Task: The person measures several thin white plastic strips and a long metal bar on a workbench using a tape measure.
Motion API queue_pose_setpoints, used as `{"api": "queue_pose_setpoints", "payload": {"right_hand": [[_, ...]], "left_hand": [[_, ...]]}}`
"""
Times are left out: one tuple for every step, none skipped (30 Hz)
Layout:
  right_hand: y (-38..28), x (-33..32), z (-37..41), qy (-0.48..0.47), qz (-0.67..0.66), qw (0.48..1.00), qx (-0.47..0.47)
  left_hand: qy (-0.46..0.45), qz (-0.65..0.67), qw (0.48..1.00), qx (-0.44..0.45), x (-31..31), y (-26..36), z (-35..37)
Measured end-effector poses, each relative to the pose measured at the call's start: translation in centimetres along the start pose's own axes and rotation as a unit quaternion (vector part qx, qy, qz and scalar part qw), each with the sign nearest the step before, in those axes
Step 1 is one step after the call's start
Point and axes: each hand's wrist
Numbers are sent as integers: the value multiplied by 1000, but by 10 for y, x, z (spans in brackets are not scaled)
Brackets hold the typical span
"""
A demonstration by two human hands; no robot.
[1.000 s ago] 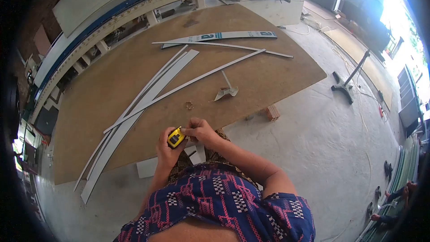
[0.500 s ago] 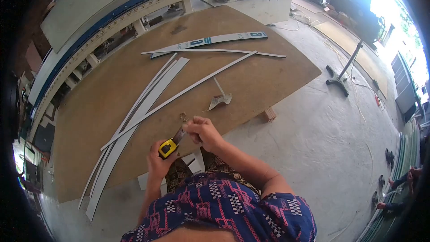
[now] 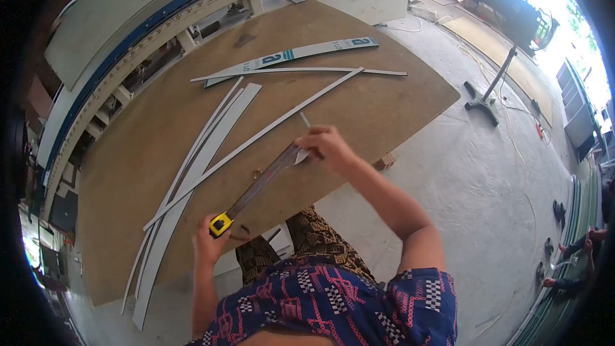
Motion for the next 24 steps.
{"api": "queue_pose_setpoints", "payload": {"right_hand": [[-6, -20, -12, 2, 15, 1000, -7], [-16, -36, -20, 20, 37, 999, -15], [-26, -52, -29, 38, 59, 997, -22], [-35, -69, -40, 54, 77, 995, -26], [-41, -87, -53, 71, 93, 993, -27], [-49, -105, -62, 88, 110, 990, -30], [-54, -122, -73, 98, 115, 988, -40], [-57, -137, -86, 106, 120, 986, -49], [-58, -151, -99, 114, 124, 984, -58], [-60, -165, -104, 120, 127, 982, -67], [-60, -179, -115, 126, 131, 980, -78], [-59, -192, -126, 130, 136, 978, -89], [-58, -205, -137, 145, 139, 975, -90], [-55, -217, -147, 162, 142, 972, -91], [-51, -231, -158, 179, 143, 969, -93], [-46, -243, -171, 199, 146, 963, -105], [-43, -254, -182, 218, 149, 959, -100], [-43, -260, -191, 237, 153, 954, -98], [-42, -264, -200, 257, 157, 949, -95], [-40, -267, -210, 260, 171, 946, -95], [-37, -270, -221, 261, 186, 943, -93], [-34, -272, -232, 261, 201, 940, -91], [-30, -274, -242, 284, 217, 930, -89], [-28, -276, -251, 305, 233, 920, -85]], "left_hand": [[-2, -21, 1000, -10, -4, -11, -1], [-7, -37, 999, -24, -10, -19, -3], [-13, -53, 998, -38, -18, -25, -5], [-18, -69, 996, -51, -26, -29, -9], [-28, -60, 996, -56, -35, -30, -13], [-37, -51, 996, -61, -46, -25, -15], [-47, -43, 996, -67, -53, -27, -20], [-44, -60, 996, -53, -55, -34, -27], [-40, -78, 995, -41, -58, -44, -33], [-37, -96, 994, -32, -64, -47, -34], [-38, -95, 994, -36, -65, -51, -40], [-38, -94, 994, -42, -66, -54, -45], [-36, -94, 994, -47, -66, -58, -50], [-38, -98, 993, -50, -66, -63, -55], [-41, -107, 992, -49, -66, -63, -60], [-43, -114, 991, -46, -66, -61, -65], [-48, -122, 990, -46, -68, -59, -68], [-42, -136, 989, -45, -66, -73, -71], [-45, -122, 990, -46, -65, -82, -75], [-51, -109, 992, -50, -64, -90, -78], [-57, -95, 992, -56, -63, -91, -81], [-55, -95, 991, -73, -60, -92, -83], [-59, -103, 991, -70, -57, -93, -85], [-64, -112, 989, -68, -56, -84, -89]]}}
Point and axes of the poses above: each hand's wrist, its own z-axis away from the middle knuckle, its own x-axis out of the palm, y = z × x, and after that the axes turned 4 degrees about -x, right-handed
